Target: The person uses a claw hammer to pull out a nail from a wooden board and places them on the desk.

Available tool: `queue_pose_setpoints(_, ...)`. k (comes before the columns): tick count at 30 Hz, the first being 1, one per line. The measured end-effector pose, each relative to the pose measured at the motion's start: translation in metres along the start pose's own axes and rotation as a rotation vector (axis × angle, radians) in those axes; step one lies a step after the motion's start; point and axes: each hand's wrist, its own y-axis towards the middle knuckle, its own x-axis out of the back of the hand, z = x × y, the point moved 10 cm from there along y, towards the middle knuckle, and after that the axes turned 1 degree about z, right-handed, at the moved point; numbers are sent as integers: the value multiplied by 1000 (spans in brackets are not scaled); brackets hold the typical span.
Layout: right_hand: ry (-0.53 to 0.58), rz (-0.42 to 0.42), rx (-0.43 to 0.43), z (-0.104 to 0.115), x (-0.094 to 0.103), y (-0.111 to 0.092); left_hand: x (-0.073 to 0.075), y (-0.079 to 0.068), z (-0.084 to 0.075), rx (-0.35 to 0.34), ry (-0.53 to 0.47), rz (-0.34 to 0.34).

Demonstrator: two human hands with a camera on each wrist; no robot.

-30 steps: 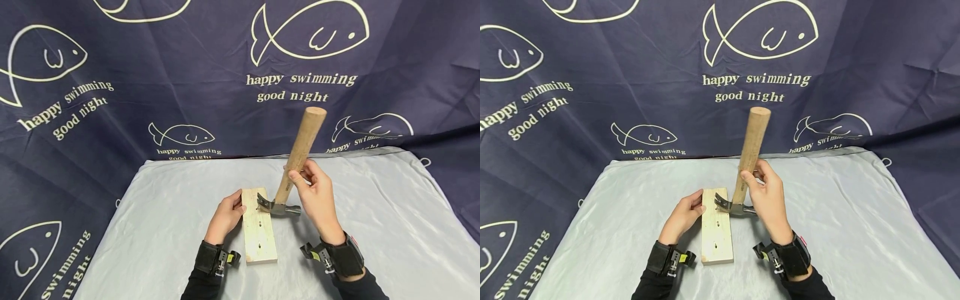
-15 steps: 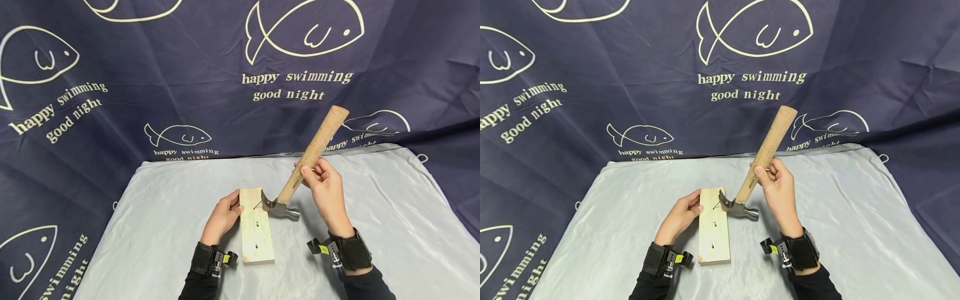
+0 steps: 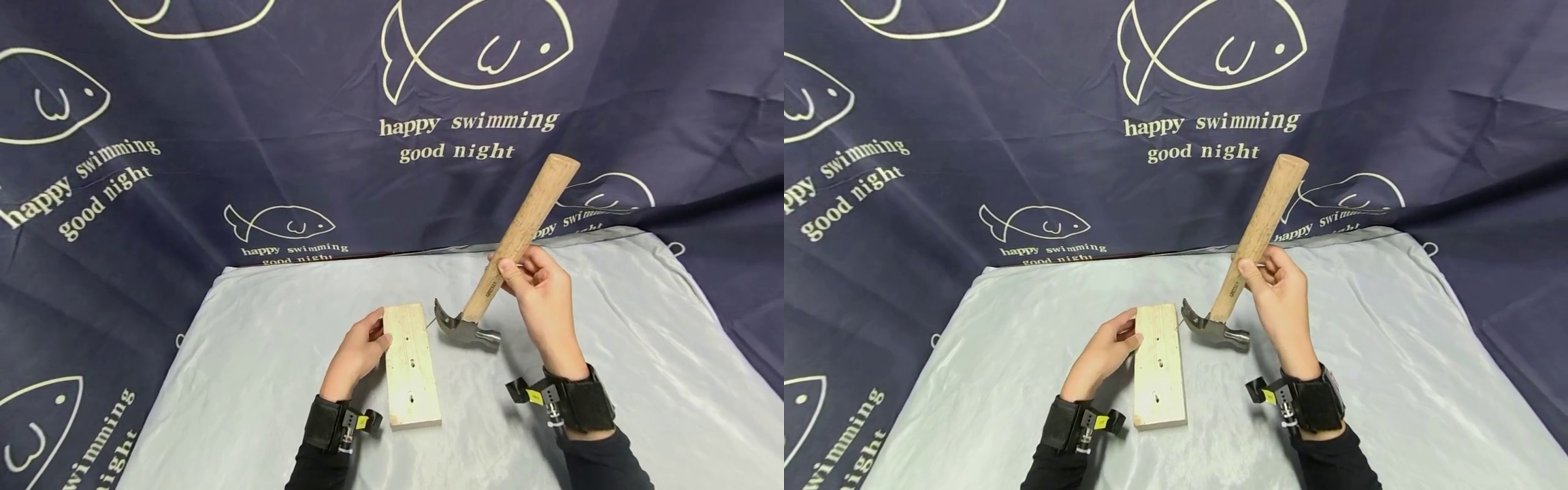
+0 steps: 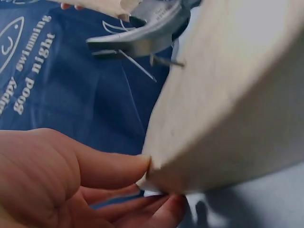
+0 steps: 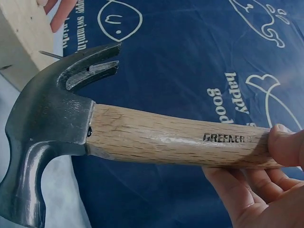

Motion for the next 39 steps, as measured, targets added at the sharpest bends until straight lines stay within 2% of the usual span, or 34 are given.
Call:
queue_pose_setpoints(2, -9, 12, 7, 4, -3, -1, 1, -2, -6, -17, 21, -20)
queue_pose_setpoints(6, -26, 19, 11, 13, -7, -5, 3, -9, -33, -137, 29, -42)
queue_pose_setpoints(9, -24, 29, 21, 21, -9, -8, -2, -16, -49, -205, 7, 13)
queue_pose_setpoints(13, -26, 48, 39, 31, -15, -13, -14, -20, -58, -222, 2, 96)
queue_pose_setpoints(19, -49, 58, 40, 37, -22, -18, -23, -20, -62, -268, 4, 145)
queue_pose_setpoints(27, -80, 59, 49, 37, -23, -20, -23, -21, -62, -264, -25, 153)
queue_pose_setpoints(31, -100, 62, 53, 35, -24, -19, -17, -21, -64, -265, -47, 130)
queue_pose_setpoints(39, -139, 67, 43, 31, -26, -20, 0, -20, -66, -295, -222, 47)
